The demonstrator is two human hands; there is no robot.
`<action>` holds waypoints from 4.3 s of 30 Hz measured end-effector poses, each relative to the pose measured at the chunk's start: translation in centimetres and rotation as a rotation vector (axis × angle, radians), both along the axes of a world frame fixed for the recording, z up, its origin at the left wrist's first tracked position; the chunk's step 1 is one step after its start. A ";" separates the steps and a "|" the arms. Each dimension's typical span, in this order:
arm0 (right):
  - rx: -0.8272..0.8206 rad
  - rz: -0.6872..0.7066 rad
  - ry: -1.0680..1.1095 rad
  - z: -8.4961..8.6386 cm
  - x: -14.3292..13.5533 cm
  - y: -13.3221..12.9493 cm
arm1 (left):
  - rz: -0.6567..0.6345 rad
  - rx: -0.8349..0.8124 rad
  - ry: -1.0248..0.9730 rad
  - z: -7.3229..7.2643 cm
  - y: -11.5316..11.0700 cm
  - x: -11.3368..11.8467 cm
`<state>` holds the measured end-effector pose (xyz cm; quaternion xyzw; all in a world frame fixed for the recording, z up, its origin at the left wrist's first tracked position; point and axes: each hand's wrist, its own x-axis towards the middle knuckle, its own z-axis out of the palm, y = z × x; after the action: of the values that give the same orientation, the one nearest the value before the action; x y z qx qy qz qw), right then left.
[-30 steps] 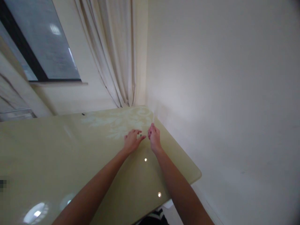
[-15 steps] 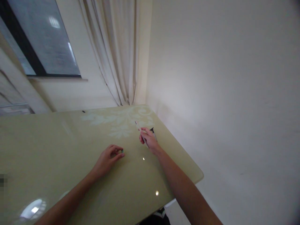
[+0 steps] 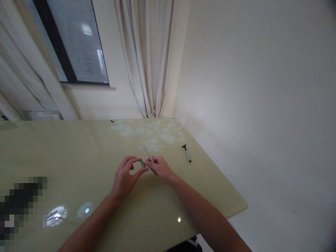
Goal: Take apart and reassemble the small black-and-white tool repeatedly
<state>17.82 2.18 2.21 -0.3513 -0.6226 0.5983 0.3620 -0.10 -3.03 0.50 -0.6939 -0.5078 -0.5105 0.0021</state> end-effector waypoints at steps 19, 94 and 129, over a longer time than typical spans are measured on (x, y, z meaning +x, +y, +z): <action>-0.023 -0.160 0.027 -1.0 0.5 -0.4 | -0.095 -0.124 -0.010 -0.4 -0.5 1.3; 0.497 0.031 -0.381 -1.0 2.3 1.2 | -0.112 -0.134 -0.150 -1.0 1.8 -1.1; 0.549 -0.022 -0.487 -0.2 3.0 1.1 | -0.094 -0.143 -0.140 -0.7 1.7 -1.3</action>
<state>20.82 3.30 1.97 -0.3796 -0.8241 0.3039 0.2905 -1.40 -1.37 -0.24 -0.6779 -0.5088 -0.5198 -0.1066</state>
